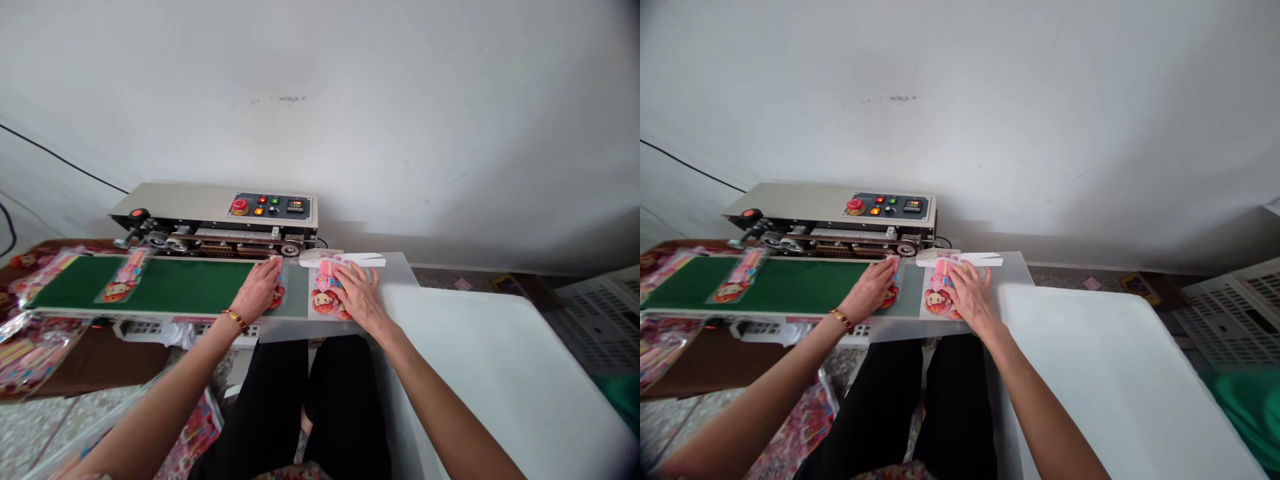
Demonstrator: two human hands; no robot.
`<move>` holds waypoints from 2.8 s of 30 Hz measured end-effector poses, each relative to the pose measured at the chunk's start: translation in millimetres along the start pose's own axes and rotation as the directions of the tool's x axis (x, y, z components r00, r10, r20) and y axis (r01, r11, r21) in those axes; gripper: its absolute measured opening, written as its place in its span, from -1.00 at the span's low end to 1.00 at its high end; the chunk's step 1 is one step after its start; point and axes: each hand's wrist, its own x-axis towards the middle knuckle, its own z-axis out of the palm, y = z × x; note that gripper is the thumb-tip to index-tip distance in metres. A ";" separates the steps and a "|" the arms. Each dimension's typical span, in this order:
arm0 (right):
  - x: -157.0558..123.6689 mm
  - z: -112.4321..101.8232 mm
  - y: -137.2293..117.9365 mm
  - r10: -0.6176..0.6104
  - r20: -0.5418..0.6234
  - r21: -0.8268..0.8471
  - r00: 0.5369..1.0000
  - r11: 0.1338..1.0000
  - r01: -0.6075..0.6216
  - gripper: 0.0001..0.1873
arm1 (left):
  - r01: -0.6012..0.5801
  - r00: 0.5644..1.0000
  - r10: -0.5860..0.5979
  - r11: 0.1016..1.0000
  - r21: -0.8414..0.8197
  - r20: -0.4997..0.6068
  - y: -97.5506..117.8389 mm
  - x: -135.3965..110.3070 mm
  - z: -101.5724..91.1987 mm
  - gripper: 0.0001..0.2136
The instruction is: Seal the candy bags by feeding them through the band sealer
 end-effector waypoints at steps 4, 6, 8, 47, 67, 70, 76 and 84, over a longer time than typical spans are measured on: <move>12.4 2.7 -14.7 -0.070 0.034 0.004 0.997 0.998 0.070 -0.64 | 0.140 0.988 -0.136 0.989 0.055 -0.074 -26.1 -16.2 -12.8 -0.57; 20.5 5.0 -23.9 -0.105 0.049 0.022 0.993 0.994 0.104 -0.64 | 0.155 0.981 -0.149 0.987 0.041 -0.125 -14.1 -12.9 -13.1 -0.60; 27.1 6.2 -31.9 -0.119 0.063 0.051 0.991 0.992 0.116 -0.64 | 0.046 0.992 -0.047 0.999 -0.015 -0.114 12.7 -1.7 -7.5 -0.61; 13.8 3.3 -28.5 -0.050 0.119 0.004 0.992 0.999 0.050 -0.53 | 0.168 0.976 -0.157 0.984 0.061 -0.149 -10.6 -14.5 -3.1 -0.60; 32.5 -4.3 -14.5 0.092 0.029 0.171 0.995 0.981 -0.095 -0.71 | -0.247 0.969 0.249 0.965 -0.087 0.005 78.1 17.3 22.9 -0.49; 62.9 4.6 -25.7 0.141 0.109 0.118 0.984 0.981 -0.154 -0.71 | -0.257 0.966 0.258 0.963 -0.079 0.002 80.7 13.8 22.4 -0.47; 77.4 7.9 -18.4 0.227 0.224 0.094 0.948 0.963 -0.253 -0.69 | -0.253 0.967 0.253 0.964 -0.080 -0.006 81.3 13.3 24.6 -0.46; 83.2 4.5 -13.3 0.200 0.236 0.170 0.951 0.955 -0.243 -0.68 | -0.267 0.964 0.266 0.962 -0.053 -0.020 81.9 11.0 27.2 -0.49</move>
